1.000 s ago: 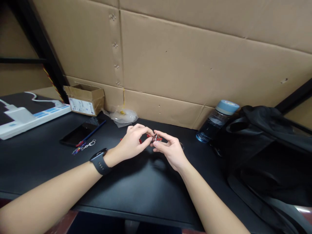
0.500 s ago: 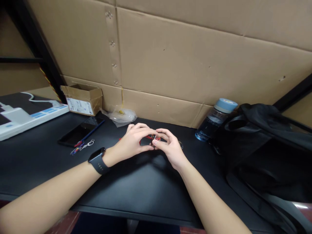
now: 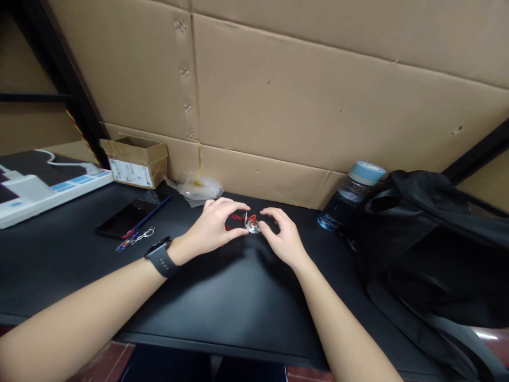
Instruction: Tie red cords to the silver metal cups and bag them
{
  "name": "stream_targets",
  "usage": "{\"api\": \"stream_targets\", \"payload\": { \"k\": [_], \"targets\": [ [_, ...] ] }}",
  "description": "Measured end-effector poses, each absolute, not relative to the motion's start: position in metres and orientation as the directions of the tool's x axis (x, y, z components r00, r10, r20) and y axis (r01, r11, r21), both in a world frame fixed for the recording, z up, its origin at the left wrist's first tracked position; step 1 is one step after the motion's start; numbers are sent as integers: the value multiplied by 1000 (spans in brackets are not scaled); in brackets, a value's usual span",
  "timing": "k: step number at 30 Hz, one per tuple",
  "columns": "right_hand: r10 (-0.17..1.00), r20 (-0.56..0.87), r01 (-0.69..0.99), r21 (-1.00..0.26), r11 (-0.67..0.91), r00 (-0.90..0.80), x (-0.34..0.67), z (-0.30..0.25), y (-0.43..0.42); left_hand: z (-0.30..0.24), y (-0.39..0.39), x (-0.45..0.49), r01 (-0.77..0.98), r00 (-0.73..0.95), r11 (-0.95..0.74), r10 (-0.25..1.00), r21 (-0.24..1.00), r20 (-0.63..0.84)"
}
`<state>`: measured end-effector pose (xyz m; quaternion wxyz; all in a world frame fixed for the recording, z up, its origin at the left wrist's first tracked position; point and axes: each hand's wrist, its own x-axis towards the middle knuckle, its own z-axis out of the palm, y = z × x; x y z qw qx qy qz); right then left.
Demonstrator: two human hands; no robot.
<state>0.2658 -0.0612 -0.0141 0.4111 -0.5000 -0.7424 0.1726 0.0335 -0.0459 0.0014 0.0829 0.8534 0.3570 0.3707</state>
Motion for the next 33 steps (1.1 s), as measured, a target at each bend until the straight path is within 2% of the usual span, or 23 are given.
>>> {"api": "stream_targets", "payload": {
  "k": [3,5,7,15,23,33],
  "targets": [
    [884,335,821,-363,441,-327,269,-23,-60,3,-46,32,569,455,-726,670,387,587],
    [900,215,865,-263,428,-380,268,-30,-59,3,-46,32,570,452,-728,665,381,595],
    [900,151,874,-217,434,-409,266,-35,-57,3,-47,32,565,453,-733,660,379,599],
    [877,245,858,-217,465,-413,268,-27,-53,3,-45,32,572,457,-724,671,385,584],
    [834,320,770,-336,543,-449,280,-23,-45,2,-46,33,572,468,-726,671,381,575],
    [843,354,782,-344,520,-405,280,-24,-45,1,-45,32,547,475,-736,665,399,576]
  ]
}}
